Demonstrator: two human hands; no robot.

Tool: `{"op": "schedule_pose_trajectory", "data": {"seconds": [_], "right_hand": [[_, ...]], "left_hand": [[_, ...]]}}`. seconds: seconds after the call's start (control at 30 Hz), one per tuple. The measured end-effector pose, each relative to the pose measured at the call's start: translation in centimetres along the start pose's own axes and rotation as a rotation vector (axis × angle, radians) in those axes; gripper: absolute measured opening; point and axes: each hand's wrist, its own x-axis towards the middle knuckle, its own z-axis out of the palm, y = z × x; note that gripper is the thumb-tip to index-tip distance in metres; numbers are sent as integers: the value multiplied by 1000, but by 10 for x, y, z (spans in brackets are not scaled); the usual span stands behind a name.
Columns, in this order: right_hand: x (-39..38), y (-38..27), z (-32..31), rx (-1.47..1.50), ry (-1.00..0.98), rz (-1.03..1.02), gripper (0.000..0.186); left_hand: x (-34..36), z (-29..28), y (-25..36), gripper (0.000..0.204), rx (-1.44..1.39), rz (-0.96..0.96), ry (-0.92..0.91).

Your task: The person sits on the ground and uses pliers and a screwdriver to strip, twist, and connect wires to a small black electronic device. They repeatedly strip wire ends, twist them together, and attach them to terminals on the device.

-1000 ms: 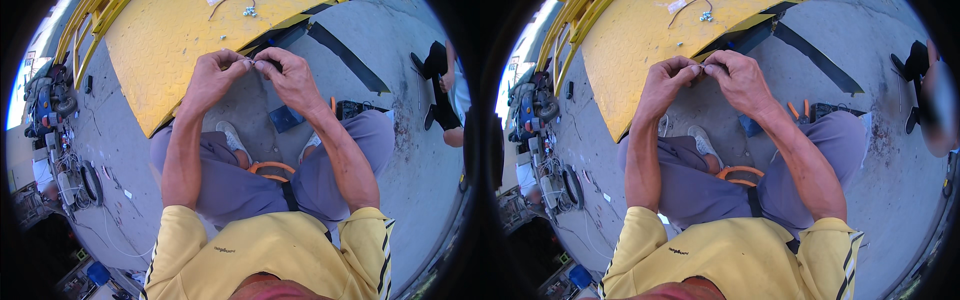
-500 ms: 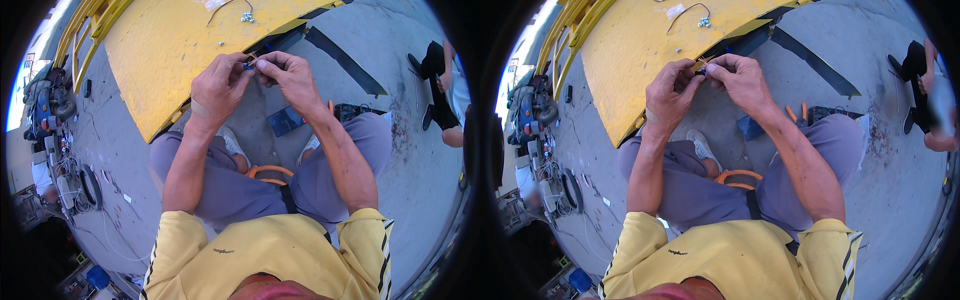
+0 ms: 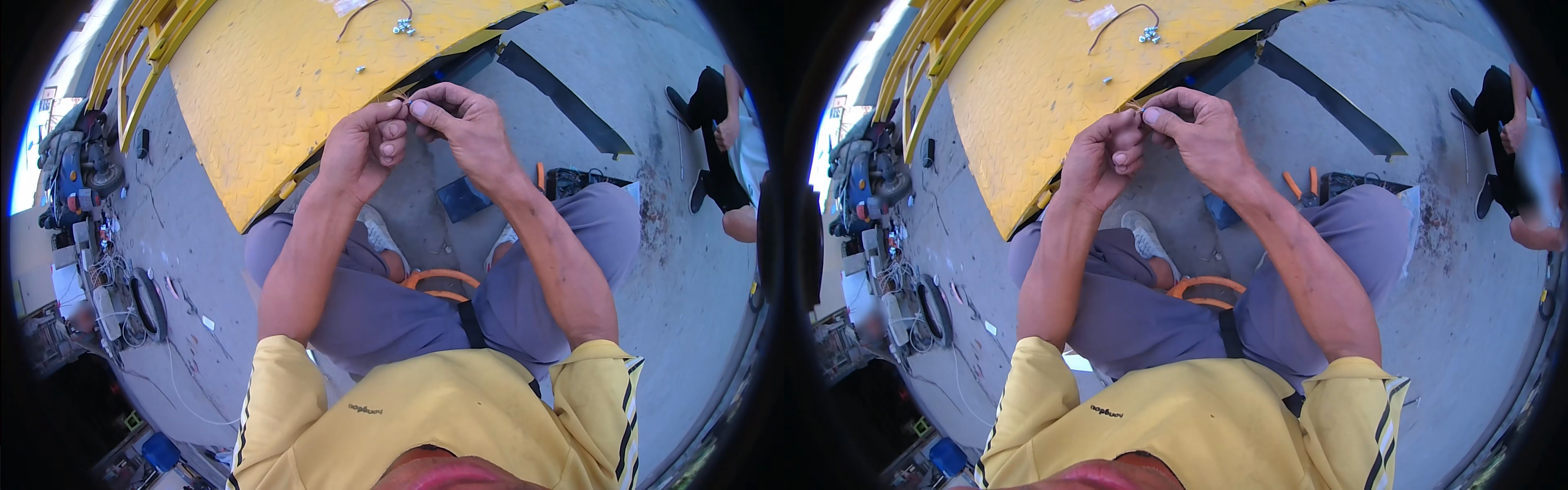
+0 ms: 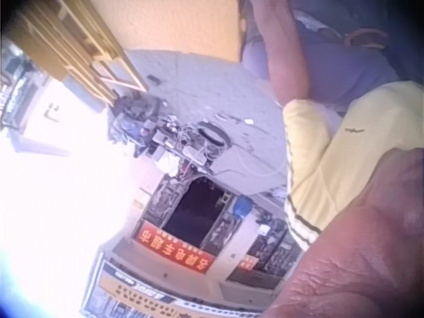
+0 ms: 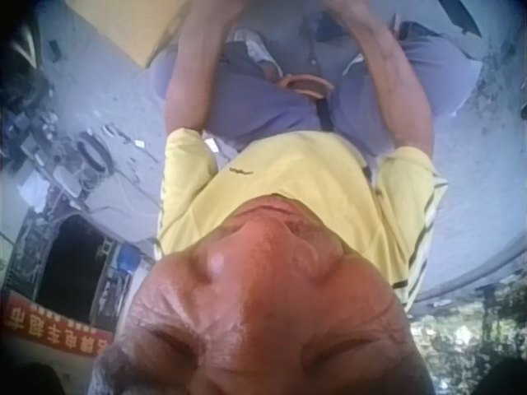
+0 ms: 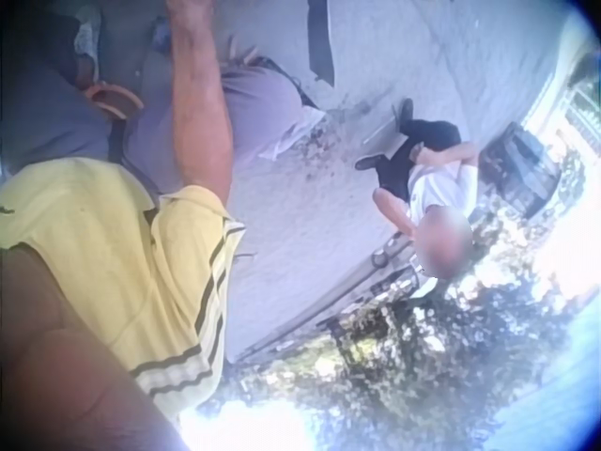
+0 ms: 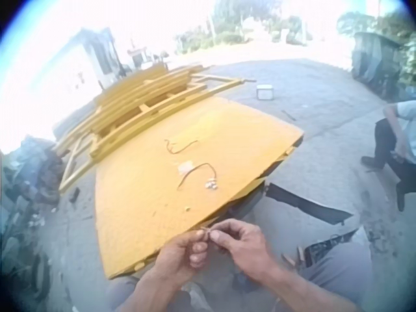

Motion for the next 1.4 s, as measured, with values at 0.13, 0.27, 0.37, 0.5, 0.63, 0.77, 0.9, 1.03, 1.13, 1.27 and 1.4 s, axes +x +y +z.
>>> {"op": "schedule_pose_trajectory", "data": {"seconds": [0.13, 0.27, 0.37, 0.5, 0.63, 0.77, 0.9, 1.03, 1.13, 1.27, 1.4], "right_hand": [[2, 2, -4, 121, 3, 71, 14], [5, -1, -11, 175, 35, 168, 15], [4, -3, -11, 165, 43, 206, 15], [3, -4, -10, 135, 9, 223, 16], [5, 0, -13, 134, -4, 221, 16], [4, 0, -13, 150, 5, 205, 16], [2, 2, -11, 173, 30, 160, 15], [2, 7, -7, 123, 83, 68, 15], [2, 9, -5, 85, 104, -1, 15], [2, 12, -5, 12, 89, -36, 14], [2, 11, -7, 138, 3, 16, 14]], "left_hand": [[-1, 6, 1, 14, 117, 73, 67], [-6, 16, -12, 10, 750, 677, 244], [-9, 11, -7, 21, 1328, 1189, 281], [2, 6, -5, 34, 1601, 1472, 236], [3, 2, -3, 37, 1774, 1529, 195], [10, 4, -1, 33, 1772, 1677, 156], [10, 9, -5, 27, 1804, 1621, 217], [6, 21, -16, 17, 1628, 1381, 337], [6, 26, -24, 12, 1380, 1147, 412], [1, 26, -19, 19, 559, 384, 302], [-5, 11, -6, 22, 76, 12, 47]]}}
